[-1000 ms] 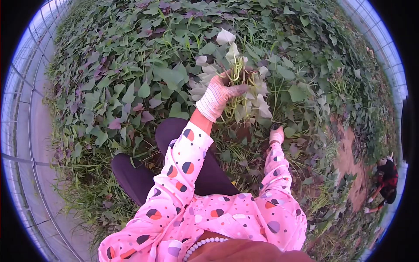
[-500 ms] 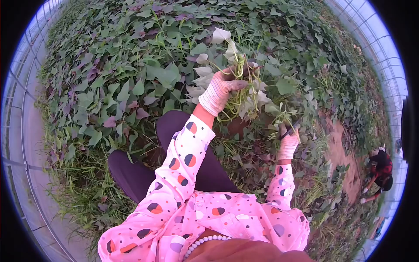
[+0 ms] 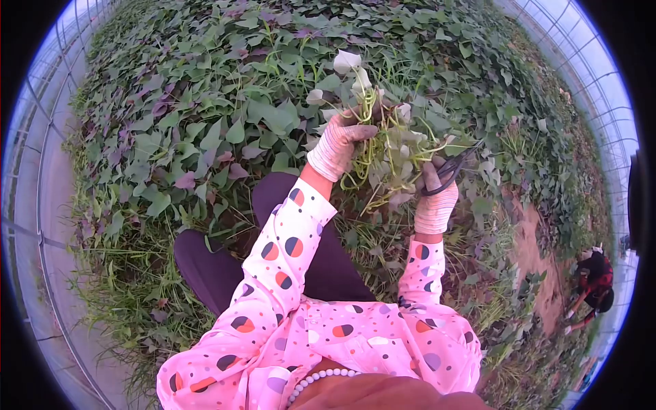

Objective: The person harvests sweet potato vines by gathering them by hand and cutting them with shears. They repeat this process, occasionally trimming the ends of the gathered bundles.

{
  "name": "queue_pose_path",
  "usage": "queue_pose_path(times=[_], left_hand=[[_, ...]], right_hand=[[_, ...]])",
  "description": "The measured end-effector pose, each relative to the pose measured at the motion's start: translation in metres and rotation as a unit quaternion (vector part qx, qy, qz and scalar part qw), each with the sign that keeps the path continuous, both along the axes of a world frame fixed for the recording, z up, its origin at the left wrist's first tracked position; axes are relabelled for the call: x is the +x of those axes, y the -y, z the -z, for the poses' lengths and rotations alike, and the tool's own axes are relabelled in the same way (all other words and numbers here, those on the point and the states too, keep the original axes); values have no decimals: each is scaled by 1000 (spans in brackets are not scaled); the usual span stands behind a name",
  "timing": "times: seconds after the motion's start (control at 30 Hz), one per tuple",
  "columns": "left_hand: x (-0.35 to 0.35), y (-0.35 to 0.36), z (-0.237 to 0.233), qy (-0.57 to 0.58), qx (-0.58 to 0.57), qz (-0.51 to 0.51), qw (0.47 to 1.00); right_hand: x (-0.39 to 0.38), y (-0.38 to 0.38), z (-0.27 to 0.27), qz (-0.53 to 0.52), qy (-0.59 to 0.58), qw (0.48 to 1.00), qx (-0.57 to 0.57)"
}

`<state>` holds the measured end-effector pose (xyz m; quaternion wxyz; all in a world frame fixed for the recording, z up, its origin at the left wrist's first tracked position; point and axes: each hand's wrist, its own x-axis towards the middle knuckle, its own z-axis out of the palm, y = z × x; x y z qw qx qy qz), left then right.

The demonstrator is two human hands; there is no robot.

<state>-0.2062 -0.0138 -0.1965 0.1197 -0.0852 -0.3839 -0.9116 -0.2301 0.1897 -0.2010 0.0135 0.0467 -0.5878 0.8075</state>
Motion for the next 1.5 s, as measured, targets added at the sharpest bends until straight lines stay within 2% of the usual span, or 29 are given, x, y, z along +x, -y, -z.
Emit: queue_pose_path(times=[0.1,0.33,0.37,0.43,0.53,0.67,0.7,0.73,0.8,0.87,0.93,0.97,1.0,1.03,1.07,1.1,1.13,1.17,1.2,1.23,1.27,1.33,1.37,1.4,1.43,1.47,1.5], left_hand=[[3,3,3,1,-9,6,1000],[2,2,6,46,-27,5,999],[0,-1,8,50,-55,-36,997],[-7,-2,15,125,-121,-92,981],[-14,0,23,251,-147,-99,952],[-21,-5,38,209,-228,-132,942],[-25,1,47,181,-298,-161,923],[-27,6,56,219,-341,-221,887],[-31,23,50,265,-321,-280,865],[-21,19,28,305,-127,-371,868],[-18,20,9,350,-19,-409,843],[-16,23,9,359,-23,-390,848],[-16,28,10,366,-27,-371,853],[-15,30,14,338,-24,-352,872],[-17,25,11,338,-23,-350,873],[-18,17,6,346,-35,-357,867],[-19,11,3,354,-49,-363,860],[-21,14,7,340,-38,-354,870],[-24,14,11,340,-37,-354,870],[-27,12,14,329,-35,-351,876],[-28,11,17,319,-32,-346,882],[-30,13,20,336,-49,-330,881],[-29,11,20,323,-76,-314,890],[-30,11,22,309,-103,-299,897],[-41,22,30,373,-173,-331,849],[-47,24,29,373,-175,-331,849],[-52,25,24,448,-213,-333,802]], right_hand=[[9,16,-2,-31,4,999,31],[12,54,3,-91,3,996,-1],[15,60,1,-80,32,996,20],[13,67,11,-116,43,992,-10],[16,76,21,-131,76,987,-47],[16,76,49,-107,66,987,-98],[16,70,56,-99,76,988,-93],[18,65,64,-91,81,987,-103],[18,50,80,-67,79,989,-107],[6,19,131,-34,105,993,-40],[-11,-33,211,56,72,975,205],[-17,-67,245,91,95,946,295],[-19,-105,271,126,117,908,381],[-17,-144,288,133,159,838,505],[-13,-178,298,109,262,759,586],[-10,-235,363,66,298,708,637],[11,-254,364,66,391,708,584],[30,-282,396,27,318,706,632],[36,-343,510,53,466,661,586],[53,-319,478,93,519,706,472],[66,-293,449,139,566,731,356],[80,-238,382,194,610,728,246],[89,-282,501,117,489,786,359],[96,-316,597,65,345,811,468],[91,-261,482,228,483,818,215],[92,-234,426,221,485,814,231],[93,-206,369,215,486,810,248]])
